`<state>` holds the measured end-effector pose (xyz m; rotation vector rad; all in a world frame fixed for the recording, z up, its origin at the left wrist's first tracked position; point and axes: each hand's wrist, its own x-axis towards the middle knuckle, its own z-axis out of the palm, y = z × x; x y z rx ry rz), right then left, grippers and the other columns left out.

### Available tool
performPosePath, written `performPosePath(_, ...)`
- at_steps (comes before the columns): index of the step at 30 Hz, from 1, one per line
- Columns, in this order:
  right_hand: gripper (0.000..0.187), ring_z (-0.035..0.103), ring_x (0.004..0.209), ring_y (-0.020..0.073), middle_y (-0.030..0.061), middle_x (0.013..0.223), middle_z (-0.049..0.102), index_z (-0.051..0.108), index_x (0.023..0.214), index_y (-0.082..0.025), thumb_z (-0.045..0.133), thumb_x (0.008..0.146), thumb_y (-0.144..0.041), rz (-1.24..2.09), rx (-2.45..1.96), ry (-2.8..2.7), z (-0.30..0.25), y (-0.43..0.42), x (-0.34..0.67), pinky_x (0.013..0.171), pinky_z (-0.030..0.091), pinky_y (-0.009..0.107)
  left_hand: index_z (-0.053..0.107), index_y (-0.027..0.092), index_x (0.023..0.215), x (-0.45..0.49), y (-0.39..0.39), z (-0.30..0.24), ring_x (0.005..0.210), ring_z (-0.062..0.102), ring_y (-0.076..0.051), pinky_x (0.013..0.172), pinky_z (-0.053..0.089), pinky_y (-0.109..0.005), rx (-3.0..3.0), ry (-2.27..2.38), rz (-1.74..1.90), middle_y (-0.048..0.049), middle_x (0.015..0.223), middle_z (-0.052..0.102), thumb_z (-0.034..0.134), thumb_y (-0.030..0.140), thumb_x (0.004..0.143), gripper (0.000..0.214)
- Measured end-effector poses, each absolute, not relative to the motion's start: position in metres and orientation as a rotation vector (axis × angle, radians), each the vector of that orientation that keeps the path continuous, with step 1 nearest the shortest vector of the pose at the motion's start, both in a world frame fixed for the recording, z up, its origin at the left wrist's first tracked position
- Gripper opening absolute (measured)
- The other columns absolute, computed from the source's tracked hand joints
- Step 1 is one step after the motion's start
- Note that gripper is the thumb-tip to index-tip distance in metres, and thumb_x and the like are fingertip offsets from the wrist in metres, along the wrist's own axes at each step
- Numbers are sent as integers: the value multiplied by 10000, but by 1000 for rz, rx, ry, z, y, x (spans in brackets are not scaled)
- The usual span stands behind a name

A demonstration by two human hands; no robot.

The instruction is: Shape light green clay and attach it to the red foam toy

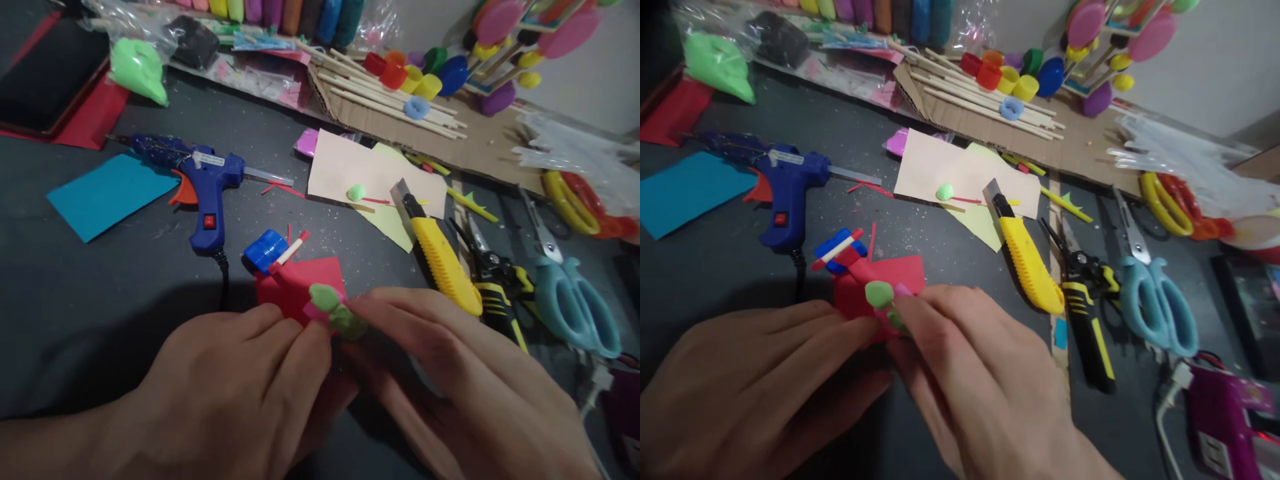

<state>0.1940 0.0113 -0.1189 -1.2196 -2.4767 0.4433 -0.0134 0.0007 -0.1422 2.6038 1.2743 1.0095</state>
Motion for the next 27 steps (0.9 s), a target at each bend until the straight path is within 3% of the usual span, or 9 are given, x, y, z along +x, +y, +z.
performPosePath(3, 177, 713, 915, 163, 57, 1106, 706, 604, 1174, -209, 575, 1000, -203, 480, -1207, -2406, -118, 15, 199, 774, 606, 241, 673, 156, 916, -19, 1, -139, 563, 697, -139, 490, 532, -313, 2596, 1281, 1001, 30, 692, 758, 559, 287, 1015, 200)
performPosePath(8, 83, 696, 848, 150, 33, 985, 705, 639, 1056, -212, 575, 1003, -212, 670, -1128, -2447, -118, 30, 208, 708, 567, 243, 629, 211, 874, -26, 6, -136, 499, 618, -111, 463, 442, -302, 2511, 1267, 860, 71, 621, 676, 563, 255, 1014, 161)
performPosePath(12, 95, 668, 767, 149, 32, 879, 686, 661, 999, -194, 566, 1006, -197, 740, -1058, -2456, -123, 37, 210, 657, 528, 248, 643, 203, 874, -24, 7, -137, 509, 634, -136, 445, 431, -328, 2537, 1168, 811, 37, 684, 719, 509, 203, 1028, 204)
performPosePath(17, 122, 653, 763, 155, 30, 858, 671, 660, 997, -186, 542, 1018, -206, 717, -1028, -2473, -131, 36, 208, 659, 496, 260, 592, 194, 702, -19, 6, -137, 507, 636, -138, 438, 450, -308, 2653, 1127, 777, -2, 683, 727, 489, 158, 1031, 346)
performPosePath(27, 171, 638, 728, 148, 27, 826, 672, 641, 993, -196, 478, 1043, -204, 720, -965, -2469, -134, 34, 202, 642, 487, 256, 624, 171, 854, -23, 6, -143, 562, 681, -162, 457, 476, -312, 2689, 1143, 785, -6, 757, 757, 567, 145, 999, 158)
